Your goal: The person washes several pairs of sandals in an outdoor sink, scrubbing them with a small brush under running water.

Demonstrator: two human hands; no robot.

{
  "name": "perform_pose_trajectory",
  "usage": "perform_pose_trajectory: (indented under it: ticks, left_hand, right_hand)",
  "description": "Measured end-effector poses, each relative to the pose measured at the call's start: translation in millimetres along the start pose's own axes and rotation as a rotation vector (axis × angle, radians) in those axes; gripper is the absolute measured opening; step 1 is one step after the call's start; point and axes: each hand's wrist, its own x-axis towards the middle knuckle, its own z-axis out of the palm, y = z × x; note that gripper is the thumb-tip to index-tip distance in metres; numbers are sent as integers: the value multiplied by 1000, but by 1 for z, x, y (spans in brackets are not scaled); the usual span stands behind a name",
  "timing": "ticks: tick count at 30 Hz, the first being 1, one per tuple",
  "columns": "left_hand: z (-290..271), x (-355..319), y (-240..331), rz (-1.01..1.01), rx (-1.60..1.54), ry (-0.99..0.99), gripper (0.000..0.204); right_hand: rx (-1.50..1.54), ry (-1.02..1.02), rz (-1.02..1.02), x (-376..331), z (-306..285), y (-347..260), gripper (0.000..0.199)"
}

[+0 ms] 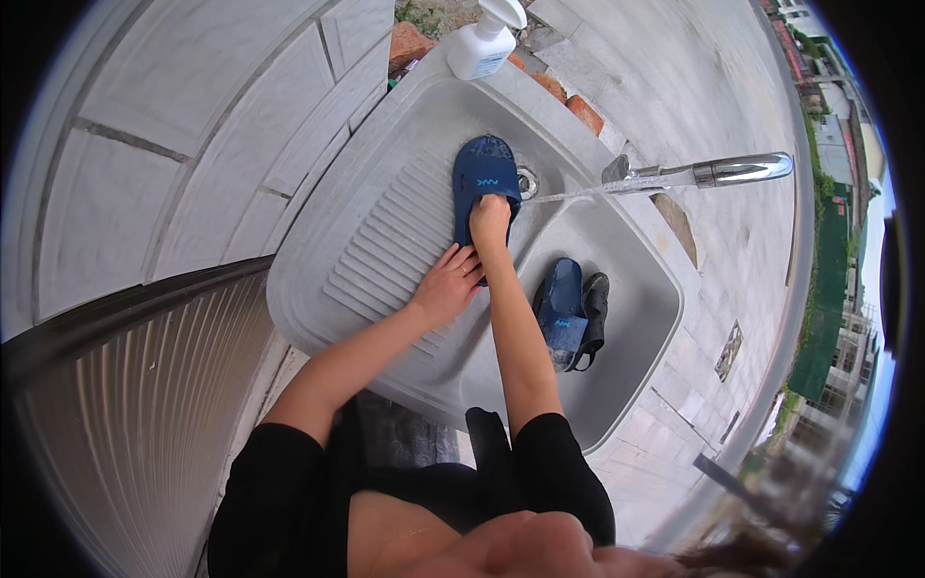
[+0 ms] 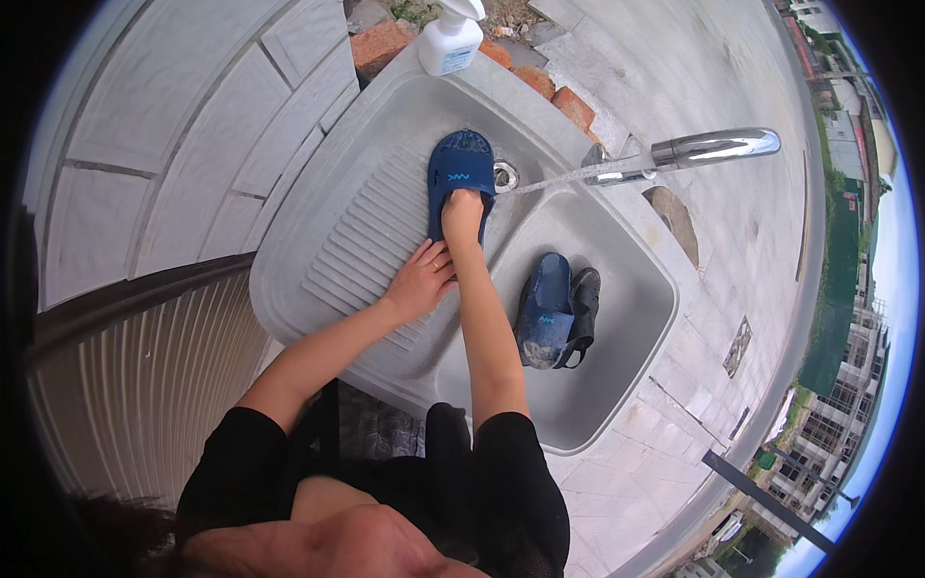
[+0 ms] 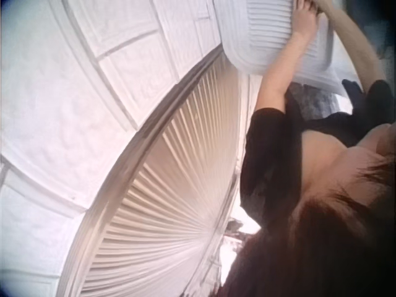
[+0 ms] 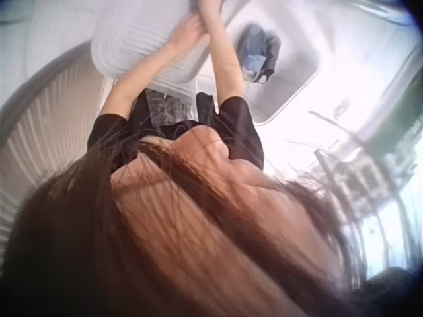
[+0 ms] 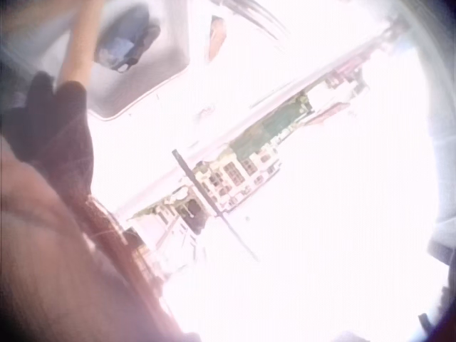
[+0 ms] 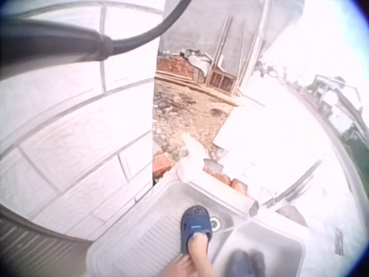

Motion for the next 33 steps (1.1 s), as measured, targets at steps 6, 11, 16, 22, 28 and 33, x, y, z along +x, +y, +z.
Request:
perform_pose_trajectory:
  ticks: [6,11,16,22,28,33]
  left_hand:
    - [-5,4,8,9,-6,-12,36]
    - [2,-1,8,16,-48,-24,37]
    - [-6,-4,0,-4,-27,-7,40]
    - [0,3,5,-11,0,-9,42]
    - [-1,-2,1,35,44,91,32]
    - [16,-7,1,115,15,85,22]
  right_hand:
    - [-108,127,-280,0,-6,25,11]
    - [100,74,-10,1,11,44,16]
    - [-3,391,-486,-37,-28,15,22]
    - [-161,157,-255,3,-9,30,15]
    - [-105,206,-323,-71,-43,21,45]
    - [-88,114,-196,-75,-68,14,50]
